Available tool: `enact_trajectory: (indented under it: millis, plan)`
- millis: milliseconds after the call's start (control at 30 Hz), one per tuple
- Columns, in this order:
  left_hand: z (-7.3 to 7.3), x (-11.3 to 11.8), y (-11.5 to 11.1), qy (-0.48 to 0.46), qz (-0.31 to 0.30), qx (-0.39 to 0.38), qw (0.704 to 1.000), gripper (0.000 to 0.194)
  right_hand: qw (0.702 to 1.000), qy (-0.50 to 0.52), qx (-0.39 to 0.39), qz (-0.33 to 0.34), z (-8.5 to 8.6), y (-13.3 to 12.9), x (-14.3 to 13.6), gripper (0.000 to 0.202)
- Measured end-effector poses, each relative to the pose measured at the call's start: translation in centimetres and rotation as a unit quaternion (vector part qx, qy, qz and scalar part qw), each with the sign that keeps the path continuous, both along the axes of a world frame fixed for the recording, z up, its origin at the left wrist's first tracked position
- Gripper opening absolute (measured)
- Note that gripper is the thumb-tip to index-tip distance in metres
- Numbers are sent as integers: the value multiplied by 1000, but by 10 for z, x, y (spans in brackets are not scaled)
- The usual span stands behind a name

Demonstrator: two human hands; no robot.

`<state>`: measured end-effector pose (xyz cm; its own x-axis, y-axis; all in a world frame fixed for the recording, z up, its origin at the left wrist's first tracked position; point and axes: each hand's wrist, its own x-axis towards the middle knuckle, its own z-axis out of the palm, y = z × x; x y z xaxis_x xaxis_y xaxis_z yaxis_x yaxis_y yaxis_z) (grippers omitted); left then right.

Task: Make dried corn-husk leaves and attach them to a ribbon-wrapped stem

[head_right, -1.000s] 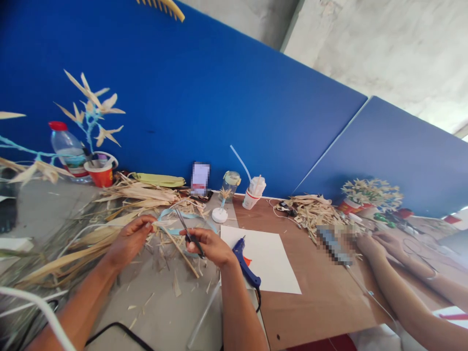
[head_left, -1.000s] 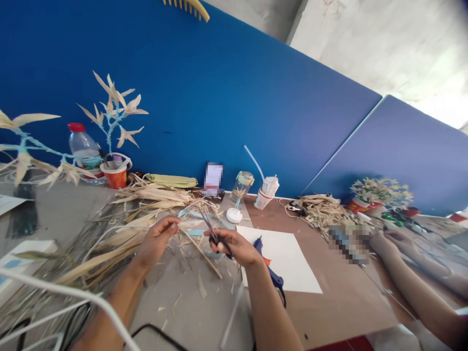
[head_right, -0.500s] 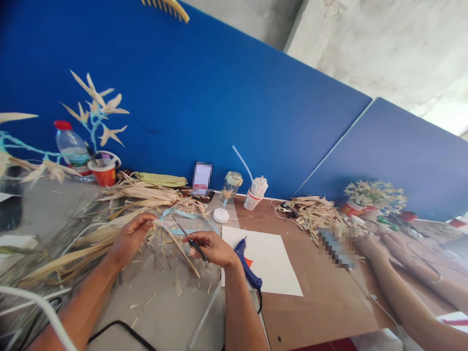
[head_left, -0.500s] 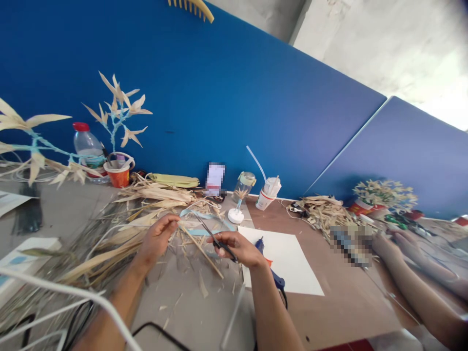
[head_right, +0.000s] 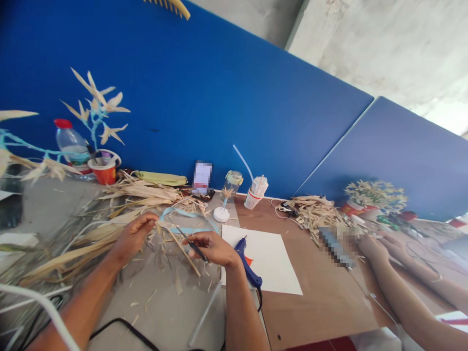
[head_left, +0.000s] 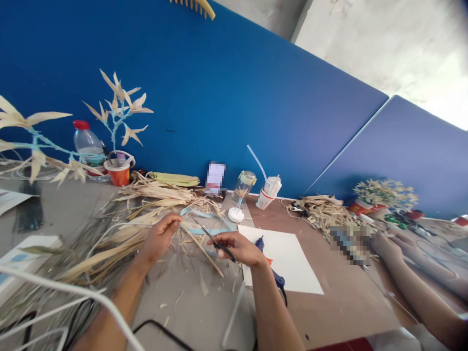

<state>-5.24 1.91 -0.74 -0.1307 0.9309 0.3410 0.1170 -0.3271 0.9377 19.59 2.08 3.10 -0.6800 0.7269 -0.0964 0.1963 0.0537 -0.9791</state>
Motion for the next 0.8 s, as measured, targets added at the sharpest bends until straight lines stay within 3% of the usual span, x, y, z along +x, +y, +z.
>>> enact_trajectory:
  millis: [567,800]
  plan:
    - [-10,-4,4,81,-37,28,996,18,999,-30,-20,16,-4,4,3,49]
    - [-10,-5,5,70,-33,30,997,17,998,-45,-21,29,-1,3,4,48]
